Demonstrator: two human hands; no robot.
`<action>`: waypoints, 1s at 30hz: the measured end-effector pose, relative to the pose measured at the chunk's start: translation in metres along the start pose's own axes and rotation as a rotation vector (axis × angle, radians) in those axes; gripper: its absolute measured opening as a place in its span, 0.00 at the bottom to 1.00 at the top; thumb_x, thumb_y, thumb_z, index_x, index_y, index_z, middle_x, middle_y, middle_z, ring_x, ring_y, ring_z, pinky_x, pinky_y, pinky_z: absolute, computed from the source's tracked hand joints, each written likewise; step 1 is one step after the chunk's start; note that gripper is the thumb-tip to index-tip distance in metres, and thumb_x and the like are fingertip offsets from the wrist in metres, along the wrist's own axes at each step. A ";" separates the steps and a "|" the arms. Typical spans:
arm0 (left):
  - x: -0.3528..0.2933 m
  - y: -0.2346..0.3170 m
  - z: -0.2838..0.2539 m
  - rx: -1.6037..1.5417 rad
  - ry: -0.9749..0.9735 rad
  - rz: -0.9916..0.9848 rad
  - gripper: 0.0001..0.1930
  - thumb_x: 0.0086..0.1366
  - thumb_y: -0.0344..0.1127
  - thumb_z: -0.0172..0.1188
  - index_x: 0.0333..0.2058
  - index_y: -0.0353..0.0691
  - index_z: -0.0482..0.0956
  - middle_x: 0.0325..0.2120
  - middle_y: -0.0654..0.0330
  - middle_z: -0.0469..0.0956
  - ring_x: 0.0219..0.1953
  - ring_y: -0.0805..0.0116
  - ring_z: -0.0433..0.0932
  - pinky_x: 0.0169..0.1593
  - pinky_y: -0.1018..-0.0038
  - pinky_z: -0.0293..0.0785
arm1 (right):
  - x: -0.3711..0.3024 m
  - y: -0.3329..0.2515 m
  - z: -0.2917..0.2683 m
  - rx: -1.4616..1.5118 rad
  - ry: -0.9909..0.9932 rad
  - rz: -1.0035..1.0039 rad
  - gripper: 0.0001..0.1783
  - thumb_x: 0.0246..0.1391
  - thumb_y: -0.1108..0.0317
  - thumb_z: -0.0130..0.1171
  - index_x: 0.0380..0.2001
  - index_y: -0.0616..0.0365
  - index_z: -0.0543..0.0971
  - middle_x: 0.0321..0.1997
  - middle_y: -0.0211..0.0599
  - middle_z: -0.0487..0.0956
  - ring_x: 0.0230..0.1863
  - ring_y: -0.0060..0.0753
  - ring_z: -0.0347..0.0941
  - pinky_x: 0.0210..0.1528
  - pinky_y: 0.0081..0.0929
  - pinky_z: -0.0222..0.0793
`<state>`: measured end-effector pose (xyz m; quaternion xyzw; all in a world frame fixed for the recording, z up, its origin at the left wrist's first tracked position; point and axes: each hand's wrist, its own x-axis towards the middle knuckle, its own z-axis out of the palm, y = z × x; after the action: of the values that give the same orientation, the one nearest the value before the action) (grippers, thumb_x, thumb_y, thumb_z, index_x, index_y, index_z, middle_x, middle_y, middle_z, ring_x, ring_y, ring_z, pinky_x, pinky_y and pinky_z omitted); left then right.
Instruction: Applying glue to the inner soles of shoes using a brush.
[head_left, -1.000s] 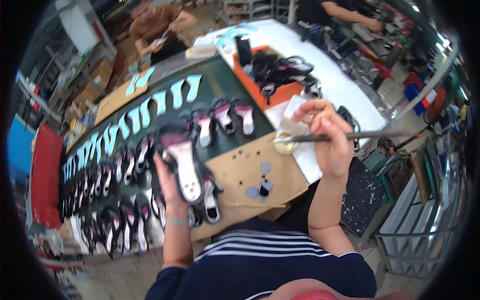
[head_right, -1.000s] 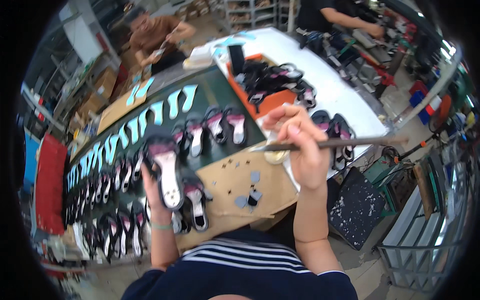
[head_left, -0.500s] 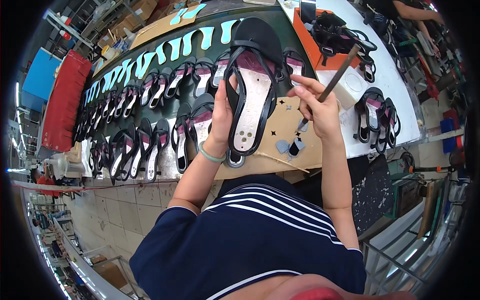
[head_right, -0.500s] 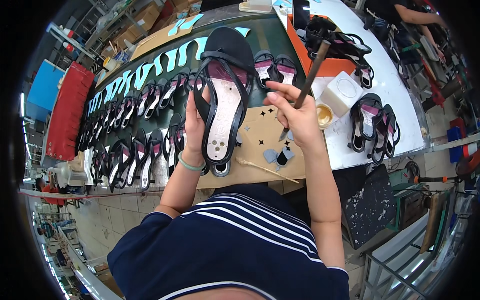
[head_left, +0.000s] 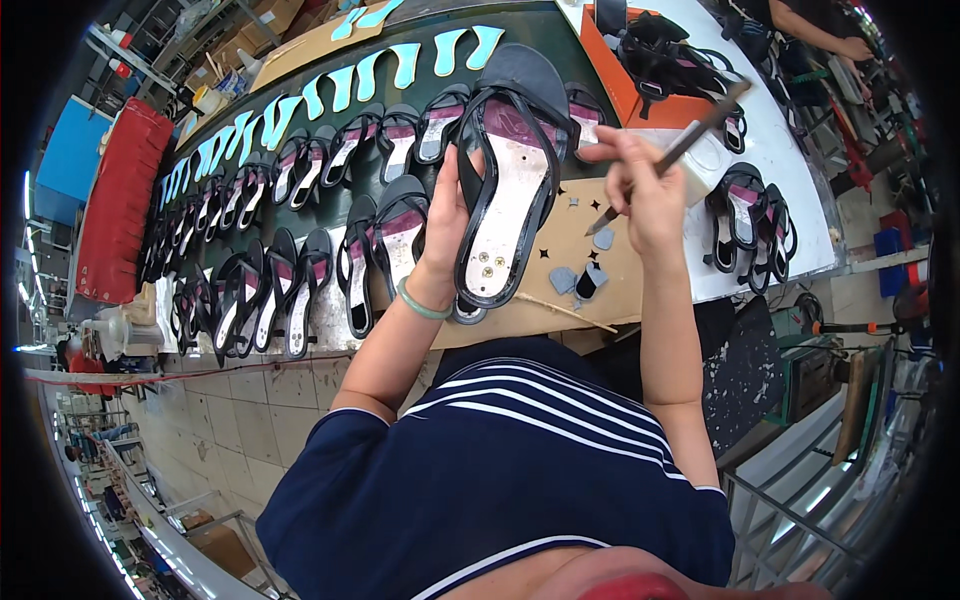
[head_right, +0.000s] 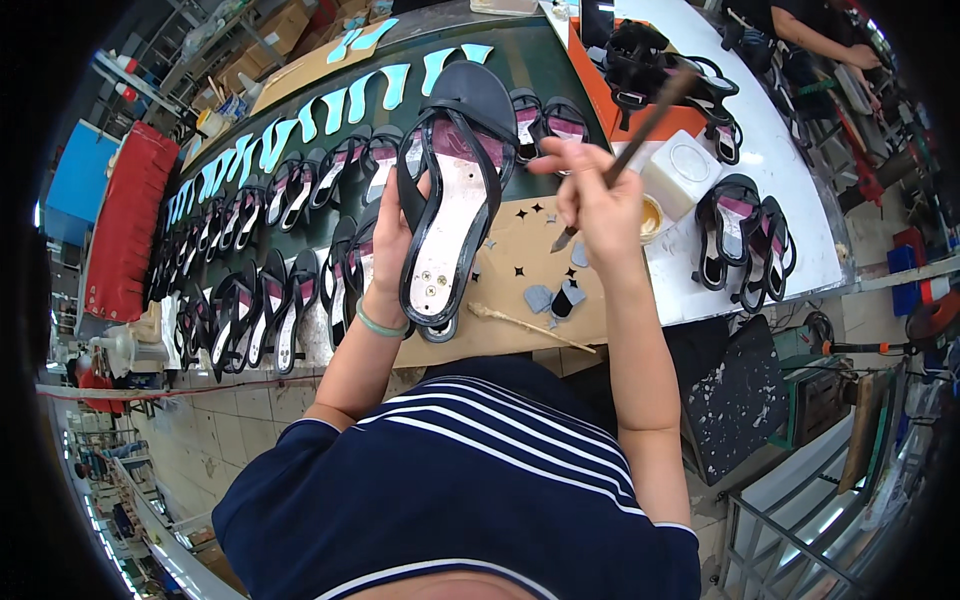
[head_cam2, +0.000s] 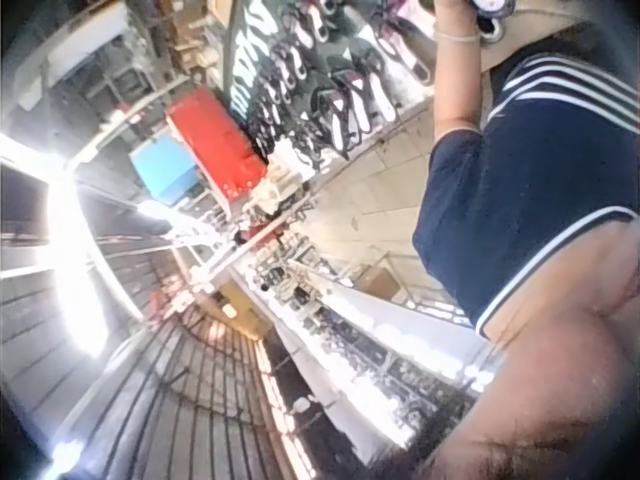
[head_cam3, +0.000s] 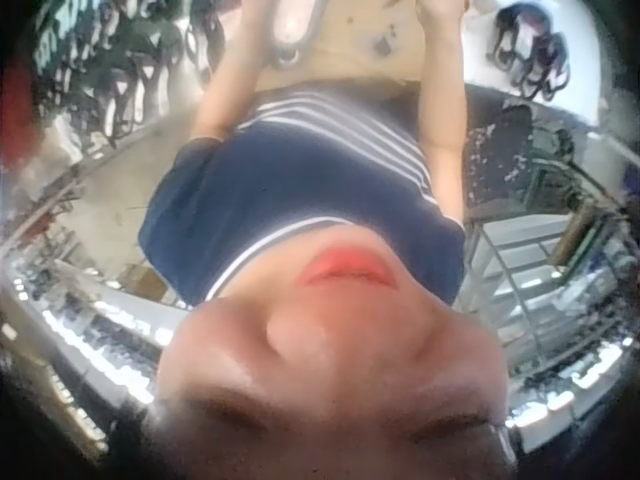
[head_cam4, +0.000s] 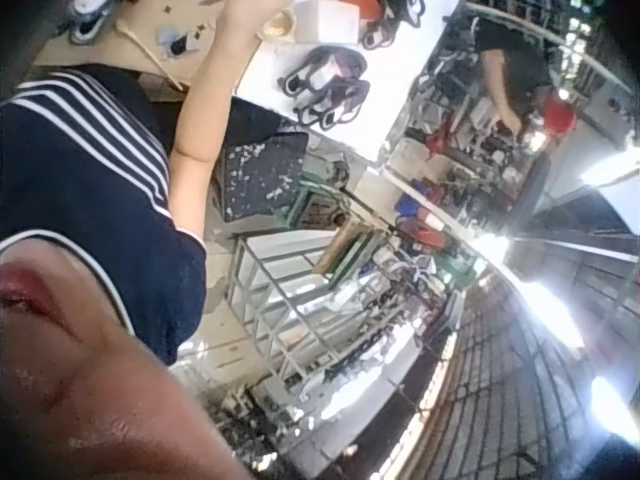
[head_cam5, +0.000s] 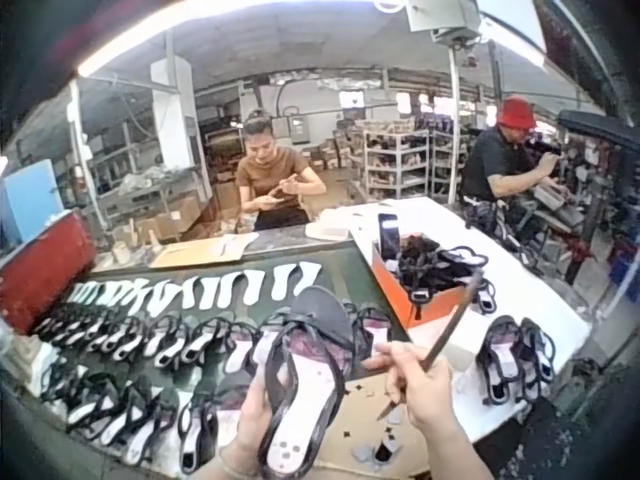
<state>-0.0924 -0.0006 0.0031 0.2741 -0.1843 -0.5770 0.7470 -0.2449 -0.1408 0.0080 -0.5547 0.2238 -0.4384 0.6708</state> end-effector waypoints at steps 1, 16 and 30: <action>0.000 0.000 0.000 -0.010 0.019 0.000 0.34 0.71 0.61 0.29 0.63 0.40 0.61 0.48 0.53 0.78 0.39 0.63 0.83 0.35 0.73 0.83 | 0.000 -0.003 -0.006 0.010 0.063 -0.006 0.17 0.64 0.63 0.51 0.43 0.68 0.79 0.31 0.40 0.82 0.15 0.12 0.64 0.15 0.13 0.53; 0.007 -0.006 -0.024 0.039 -0.047 -0.044 0.30 0.71 0.60 0.37 0.55 0.41 0.69 0.45 0.58 0.78 0.44 0.68 0.80 0.48 0.71 0.78 | -0.011 -0.026 -0.134 -0.664 0.139 0.024 0.11 0.57 0.68 0.56 0.29 0.67 0.80 0.26 0.35 0.81 0.26 0.20 0.77 0.30 0.17 0.70; 0.005 -0.008 -0.025 0.078 0.020 -0.067 0.29 0.72 0.57 0.37 0.58 0.40 0.67 0.48 0.59 0.77 0.47 0.68 0.78 0.51 0.70 0.76 | 0.004 -0.001 -0.144 -0.585 0.159 0.040 0.09 0.57 0.71 0.53 0.36 0.66 0.78 0.31 0.39 0.82 0.29 0.20 0.78 0.29 0.16 0.71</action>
<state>-0.0819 -0.0017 -0.0219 0.3148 -0.1900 -0.5915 0.7176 -0.3566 -0.2233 -0.0314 -0.6837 0.4033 -0.3843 0.4714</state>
